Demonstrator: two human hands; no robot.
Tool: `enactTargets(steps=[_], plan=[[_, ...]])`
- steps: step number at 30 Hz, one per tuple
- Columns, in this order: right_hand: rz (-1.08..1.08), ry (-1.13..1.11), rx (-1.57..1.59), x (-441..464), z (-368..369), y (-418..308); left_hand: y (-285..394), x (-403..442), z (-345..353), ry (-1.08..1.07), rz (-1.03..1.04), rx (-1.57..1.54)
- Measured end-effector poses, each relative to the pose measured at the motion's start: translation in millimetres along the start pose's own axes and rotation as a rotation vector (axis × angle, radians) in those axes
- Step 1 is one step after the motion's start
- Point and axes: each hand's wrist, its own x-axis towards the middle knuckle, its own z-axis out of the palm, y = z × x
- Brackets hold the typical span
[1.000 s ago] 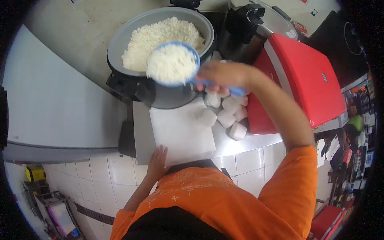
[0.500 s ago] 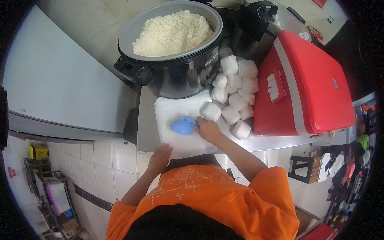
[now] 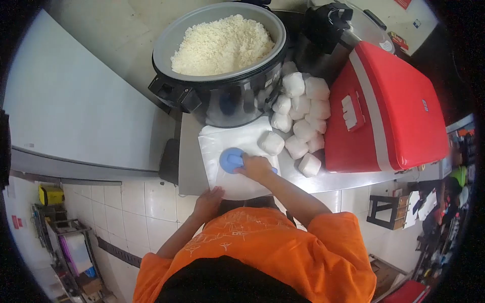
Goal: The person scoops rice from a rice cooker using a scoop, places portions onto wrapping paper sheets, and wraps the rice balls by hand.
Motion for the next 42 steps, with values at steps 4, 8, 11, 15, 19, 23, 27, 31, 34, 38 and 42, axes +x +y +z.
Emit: enactTargets(steps=[4, 8, 11, 15, 19, 23, 27, 31, 34, 38, 42], plan=[[-0.037, -0.046, 0.001, -1.8, -81.4, -31.2, -10.8, 15.4, -23.0, -0.078, -0.098, -0.166], [-0.4, 0.746, -0.111, 17.0, -204.2, -59.4, -17.3, 27.6, -34.0, 0.073, 0.022, -0.257], [-0.363, 0.972, -0.288, 74.1, -273.6, -69.6, -16.4, 33.7, -38.0, -0.025, 0.072, -0.269], [-0.314, 1.058, -0.549, 130.8, -289.5, -73.2, -14.5, 22.8, -46.6, -0.108, 0.036, -0.248], [-0.544, 0.624, 0.063, 61.7, -212.8, -112.6, -33.5, 3.7, -41.0, -0.051, -0.019, -0.345], [-0.308, -0.076, 0.316, -33.5, -54.3, -108.4, -43.2, -15.0, -69.7, -0.145, -0.14, -0.599], [-0.045, -0.357, 0.004, -66.7, -3.5, -67.0, -56.7, -25.3, -74.6, -0.15, -0.138, -0.587], [0.123, 0.021, 0.523, -77.5, 16.1, -21.4, -71.9, -0.5, -48.9, 0.092, -0.317, -0.652], [0.58, 0.223, 0.936, -70.5, 47.9, -13.7, -76.1, 29.0, -28.6, 0.283, -0.341, -0.557], [0.568, 0.355, 0.439, -66.7, 51.0, -20.5, -89.5, 43.8, -25.4, 0.055, -0.222, -0.072], [0.473, 0.441, 0.078, -76.0, 42.2, -35.5, -99.8, 67.7, -38.3, -0.246, -0.161, 0.116]])
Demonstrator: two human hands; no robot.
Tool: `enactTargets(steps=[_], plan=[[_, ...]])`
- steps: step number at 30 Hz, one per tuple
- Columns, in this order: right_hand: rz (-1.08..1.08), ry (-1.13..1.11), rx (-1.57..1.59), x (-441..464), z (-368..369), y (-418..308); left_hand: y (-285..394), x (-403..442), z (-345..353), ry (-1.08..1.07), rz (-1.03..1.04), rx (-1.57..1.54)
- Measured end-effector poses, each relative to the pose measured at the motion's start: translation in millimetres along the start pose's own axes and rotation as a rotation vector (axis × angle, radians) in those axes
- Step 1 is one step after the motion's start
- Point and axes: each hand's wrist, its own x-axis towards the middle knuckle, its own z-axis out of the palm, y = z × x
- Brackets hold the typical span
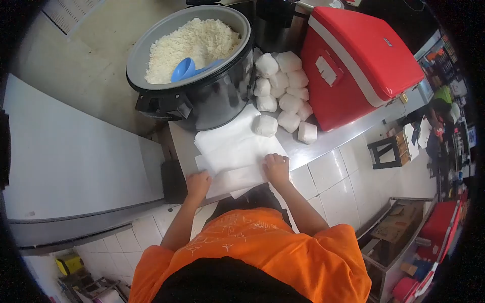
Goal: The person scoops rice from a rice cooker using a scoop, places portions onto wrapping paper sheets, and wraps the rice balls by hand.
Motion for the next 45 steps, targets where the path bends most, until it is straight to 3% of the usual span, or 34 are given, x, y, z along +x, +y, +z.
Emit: enactTargets(steps=[1, 2, 5, 6, 8, 12, 14, 18, 20, 21, 24, 26, 28, 30, 32, 34, 38, 40, 41, 45], plan=[[-0.12, 0.195, -0.054, -3.6, -3.9, -7.2, -1.3, 13.4, 1.5, 0.191, 0.127, 0.042], [-0.173, 0.083, -0.033, -7.9, -1.1, -13.3, -1.1, 26.2, -0.1, 0.383, 0.253, 0.083], [-0.481, -0.103, 0.147, -27.9, -1.6, -51.4, 22.0, 65.3, -16.0, 0.523, 0.457, -0.028], [-0.565, -0.093, 0.052, -33.8, 3.6, -60.7, 28.7, 72.8, -18.5, 0.522, 0.468, -0.031], [-0.485, -0.167, 0.076, -41.7, 7.9, -74.8, 42.3, 82.7, -22.3, 0.159, 0.267, -0.045], [-0.464, -0.13, 0.055, -33.2, 17.8, -70.6, 47.1, 79.1, -33.6, 0.115, 0.351, 0.041], [-0.532, -0.061, 0.07, -24.3, 24.2, -64.8, 43.1, 62.4, -41.9, 0.228, 0.581, -0.2], [-0.551, -0.071, 0.174, -5.1, 37.0, -56.0, 50.4, 5.0, -44.6, 0.071, 0.489, 0.023], [-0.329, -0.418, 0.329, -3.8, 47.6, -45.0, 38.6, -10.3, -11.3, 0.274, 0.55, -0.087], [-0.362, -0.299, 0.38, -5.9, 45.6, -41.2, 37.9, -16.0, -3.9, 0.278, 0.543, -0.085], [-0.279, -0.393, 0.163, -1.7, 53.8, -10.6, 41.9, -29.5, 8.4, 0.404, 0.509, -0.105], [-0.265, -0.061, -0.027, -6.8, 46.4, 10.6, 45.1, -36.9, 6.7, 0.503, 0.573, -0.02], [-0.307, -0.044, -0.123, -5.9, 23.7, 12.0, 46.7, -38.6, 12.2, 0.512, 0.555, -0.021], [-0.047, 0.139, 0.072, 1.5, -0.6, -1.7, 46.8, -38.7, 14.9, 0.519, 0.539, -0.022], [-0.351, 0.173, 0.118, -1.4, -10.7, -29.5, 46.5, -39.9, 16.7, 0.487, 0.505, -0.079], [-0.595, -0.066, 0.219, -4.5, -2.5, -54.8, 43.4, -42.2, 17.8, 0.44, 0.482, -0.148], [-0.548, -0.078, 0.173, -13.2, 27.7, -47.3, 23.4, -45.1, 43.0, 0.469, 0.322, -0.36], [-0.407, 0.01, 0.089, -19.7, 41.3, -22.3, 17.2, -47.1, 42.6, 0.46, 0.319, -0.287], [-0.458, 0.044, 0.062, -16.4, 34.8, -16.9, 14.9, -48.3, 41.1, 0.449, 0.32, -0.216], [-0.362, -0.007, 0.098, 12.4, 32.7, -11.1, 6.6, -34.0, 31.2, 0.384, 0.2, -0.325]])
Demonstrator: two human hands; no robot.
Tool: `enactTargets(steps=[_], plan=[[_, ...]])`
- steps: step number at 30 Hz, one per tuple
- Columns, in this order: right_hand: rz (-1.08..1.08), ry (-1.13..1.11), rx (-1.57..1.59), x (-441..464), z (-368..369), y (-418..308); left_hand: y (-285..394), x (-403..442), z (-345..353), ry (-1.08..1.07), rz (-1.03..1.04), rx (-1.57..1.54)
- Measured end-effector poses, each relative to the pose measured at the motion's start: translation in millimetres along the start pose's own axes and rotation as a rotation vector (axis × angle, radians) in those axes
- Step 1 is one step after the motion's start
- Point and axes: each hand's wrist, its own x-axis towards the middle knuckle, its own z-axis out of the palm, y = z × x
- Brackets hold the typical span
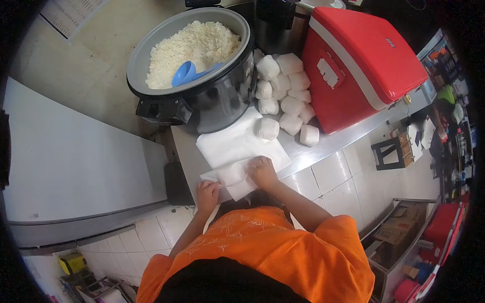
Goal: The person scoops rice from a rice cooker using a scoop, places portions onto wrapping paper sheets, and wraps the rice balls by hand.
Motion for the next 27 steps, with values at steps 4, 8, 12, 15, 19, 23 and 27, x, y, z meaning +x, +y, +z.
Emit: enactTargets(steps=[4, 8, 12, 15, 19, 23, 27], plan=[[0.268, -0.335, -0.263, 43.4, -7.8, -6.4, -8.7, 25.7, 2.7, -0.122, -0.199, 0.011], [0.053, -0.243, -0.429, 67.8, -14.0, -18.4, -5.9, 49.4, -4.2, -0.089, -0.245, 0.099], [0.029, -0.254, -0.164, 52.9, 5.5, -24.4, 6.9, 57.0, -9.5, -0.015, 0.021, 0.167], [0.094, -0.149, 0.084, 24.6, 19.7, -13.6, 4.2, 46.6, 2.3, -0.106, -0.049, 0.11], [0.0, -0.018, 0.107, -1.2, 0.3, -31.3, 6.1, 17.5, 13.7, 0.003, -0.13, -0.066], [0.044, -0.197, -0.16, -12.2, 4.1, -38.1, 17.0, 1.3, 6.7, 0.035, 0.023, 0.112], [0.078, -0.334, -0.228, -5.9, -6.9, -46.6, 41.9, 13.8, 23.1, 0.187, 0.011, -0.22]])
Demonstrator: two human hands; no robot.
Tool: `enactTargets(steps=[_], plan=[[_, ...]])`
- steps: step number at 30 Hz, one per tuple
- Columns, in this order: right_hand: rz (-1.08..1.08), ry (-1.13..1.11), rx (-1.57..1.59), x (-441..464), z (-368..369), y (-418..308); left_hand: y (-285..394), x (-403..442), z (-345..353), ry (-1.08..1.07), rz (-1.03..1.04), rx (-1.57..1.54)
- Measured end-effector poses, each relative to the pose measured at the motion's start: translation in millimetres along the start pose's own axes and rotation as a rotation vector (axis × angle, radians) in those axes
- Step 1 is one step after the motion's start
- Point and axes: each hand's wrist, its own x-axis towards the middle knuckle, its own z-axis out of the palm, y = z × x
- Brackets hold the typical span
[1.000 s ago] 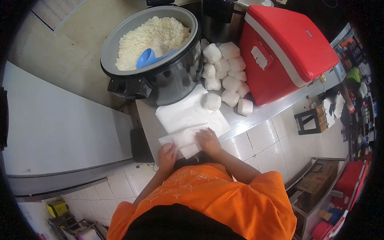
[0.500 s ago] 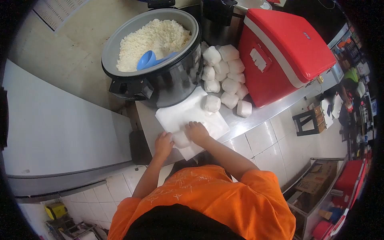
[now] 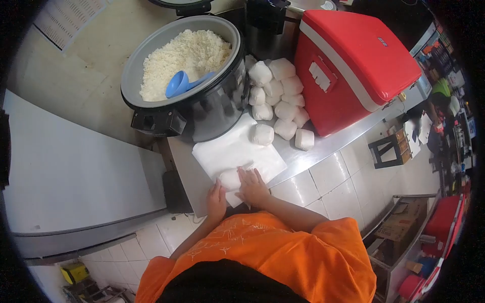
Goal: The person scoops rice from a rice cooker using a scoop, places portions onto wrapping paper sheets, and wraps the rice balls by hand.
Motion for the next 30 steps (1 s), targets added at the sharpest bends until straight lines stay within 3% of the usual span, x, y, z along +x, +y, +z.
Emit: enactTargets(steps=[2, 6, 8, 9, 10, 12, 16, 17, 19, 22, 24, 26, 27, 29, 30], plan=[[-0.035, -0.18, -0.12, 0.7, -10.6, -1.6, 21.4, 14.3, 4.1, -0.067, -0.378, -0.232], [-0.032, -0.069, 0.078, 1.5, 1.2, 8.8, 5.1, 39.1, 18.4, -0.031, -0.399, -0.048], [0.094, -0.131, 0.493, 5.3, 0.8, 11.6, 7.3, 50.5, 14.1, -0.063, -0.606, -0.554], [0.131, -0.089, 0.714, 4.2, -13.7, 7.9, 20.3, 56.9, 8.4, -0.036, -0.633, -0.62], [0.13, -0.08, 0.71, 6.1, -27.7, 4.3, 34.3, 62.0, 3.5, -0.037, -0.623, -0.623], [0.212, 0.151, 1.359, 10.7, -65.0, -10.8, 72.4, 68.9, -11.0, 0.105, -0.45, -0.708], [0.26, 0.21, 1.531, 21.9, -100.6, -11.4, 113.6, 85.8, -23.6, 0.139, -0.216, -0.653], [0.255, 0.213, 1.525, 24.6, -108.4, -6.5, 116.7, 90.3, -23.6, 0.143, -0.209, -0.657], [0.206, 0.223, 1.534, 33.7, -126.8, 9.3, 119.8, 101.0, -24.0, 0.112, -0.084, -0.27], [0.272, 0.112, 1.445, 58.2, -137.7, 60.6, 120.4, 118.7, -21.8, 0.109, -0.043, -0.384], [0.176, 0.169, 1.004, 84.0, -130.9, 113.7, 101.7, 119.1, -15.3, 0.104, 0.008, -0.404], [0.19, 0.17, 0.675, 105.5, -110.1, 168.6, 83.3, 111.7, -9.7, -0.242, -0.328, -0.55], [0.172, 0.172, 0.673, 111.1, -106.2, 181.8, 60.4, 104.4, 5.8, -0.225, -0.324, -0.547], [0.248, 0.258, 0.236, 118.3, -100.2, 195.6, 11.5, 83.9, 40.8, -0.227, -0.256, -0.163], [0.231, 0.263, 0.235, 121.7, -101.3, 197.3, 5.7, 74.5, 44.4, -0.21, -0.257, -0.159]])
